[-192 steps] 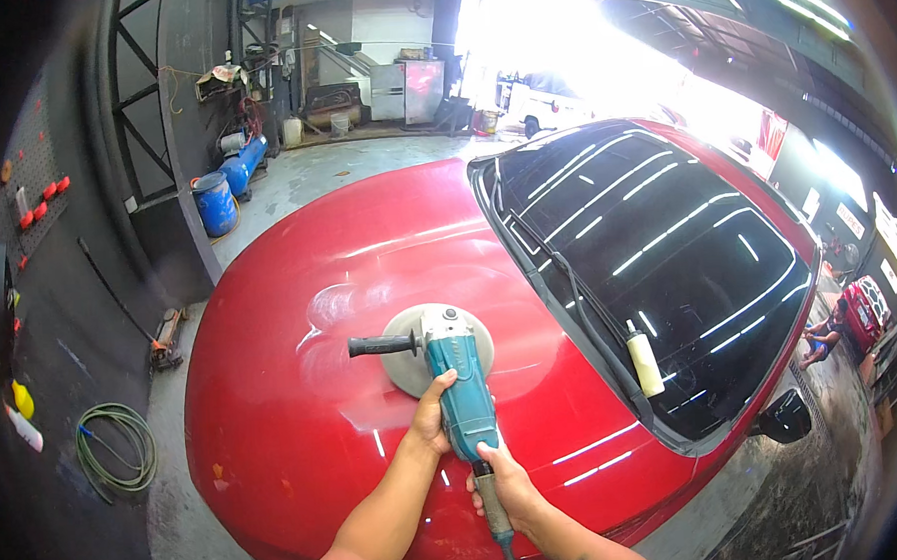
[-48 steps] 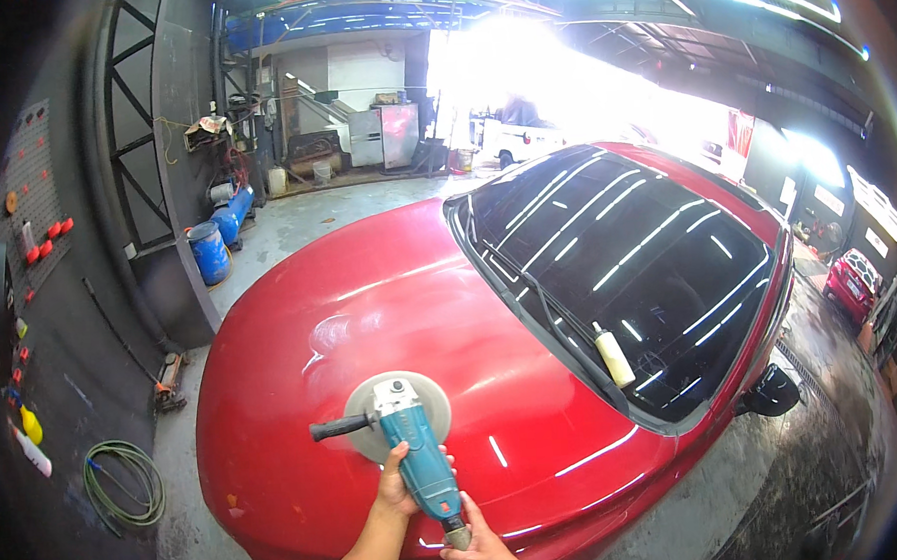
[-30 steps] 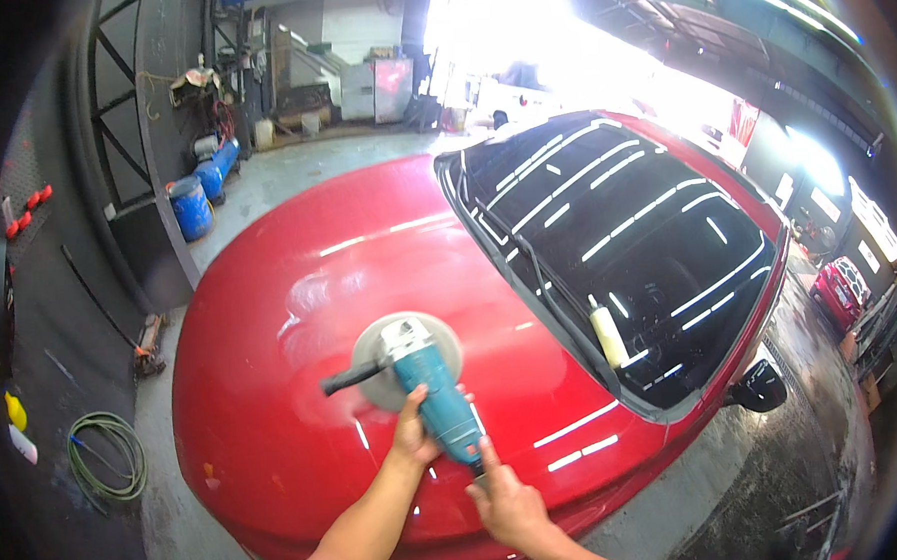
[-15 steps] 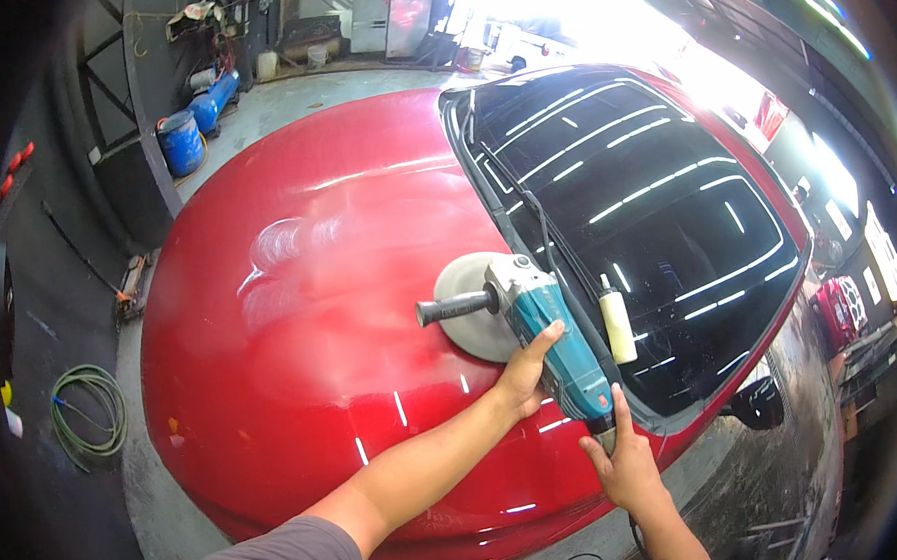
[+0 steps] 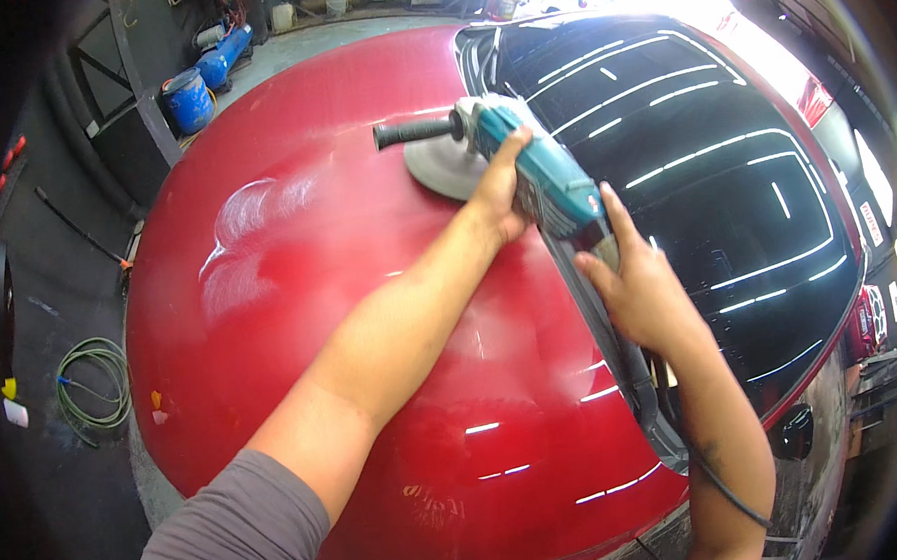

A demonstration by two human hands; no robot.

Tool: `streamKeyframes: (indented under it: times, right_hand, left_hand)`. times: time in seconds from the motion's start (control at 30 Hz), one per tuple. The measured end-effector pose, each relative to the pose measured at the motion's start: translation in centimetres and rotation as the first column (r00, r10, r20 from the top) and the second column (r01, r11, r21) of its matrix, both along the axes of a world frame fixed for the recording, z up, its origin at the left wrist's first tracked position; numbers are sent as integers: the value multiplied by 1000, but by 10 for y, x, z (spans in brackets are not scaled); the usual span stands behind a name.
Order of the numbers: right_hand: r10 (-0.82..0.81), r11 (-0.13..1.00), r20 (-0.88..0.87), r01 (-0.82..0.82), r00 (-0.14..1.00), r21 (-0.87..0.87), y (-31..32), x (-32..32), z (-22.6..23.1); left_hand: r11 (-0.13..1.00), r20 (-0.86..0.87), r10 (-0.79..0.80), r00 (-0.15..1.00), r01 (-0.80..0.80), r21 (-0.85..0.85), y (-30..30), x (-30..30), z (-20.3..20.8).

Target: The person uses a teal electric polisher with a white pad to buff the hood of a red car. They apply a white polishing compound from a bottle and move the polisher in circular and linear motions across the hood surface.

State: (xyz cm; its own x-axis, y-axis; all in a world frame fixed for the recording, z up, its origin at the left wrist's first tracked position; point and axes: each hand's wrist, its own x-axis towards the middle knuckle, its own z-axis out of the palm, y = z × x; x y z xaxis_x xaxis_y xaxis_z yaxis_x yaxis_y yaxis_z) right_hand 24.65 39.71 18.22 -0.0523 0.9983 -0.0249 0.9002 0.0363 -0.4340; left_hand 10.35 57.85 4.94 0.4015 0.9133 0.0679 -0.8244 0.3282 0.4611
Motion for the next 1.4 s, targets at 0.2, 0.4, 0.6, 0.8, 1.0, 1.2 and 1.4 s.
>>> streamKeyframes:
  times: [0.2,0.4,0.6,0.8,1.0,1.2,1.4]
  right_hand:
    - [-34,999,-3,33,999,-21,34,-10,10]
    - [-23,999,10,23,1000,-30,-9,8,14]
    - [24,1000,-74,-23,997,10,-114,36,3]
    - [-50,998,-112,54,992,30,-243,54,-18]
    - [-304,946,-147,280,941,-164,-350,47,-13]
    - [-278,961,-154,274,948,-49,-393,43,-36]
    - [-137,986,-185,152,973,72,-340,-4,-70]
  left_hand:
    - [1000,-115,6,993,-8,-16,26,-10,21]
    - [1000,-6,14,1000,-14,-17,-27,7,19]
    - [999,34,-9,999,10,-42,-130,33,4]
    - [984,-48,-129,990,122,-133,-254,55,4]
    - [971,-89,-205,975,192,-143,-350,74,-3]
    - [960,-57,-248,967,237,-151,-386,71,-5]
    - [956,121,-236,964,253,-151,-339,11,-30]
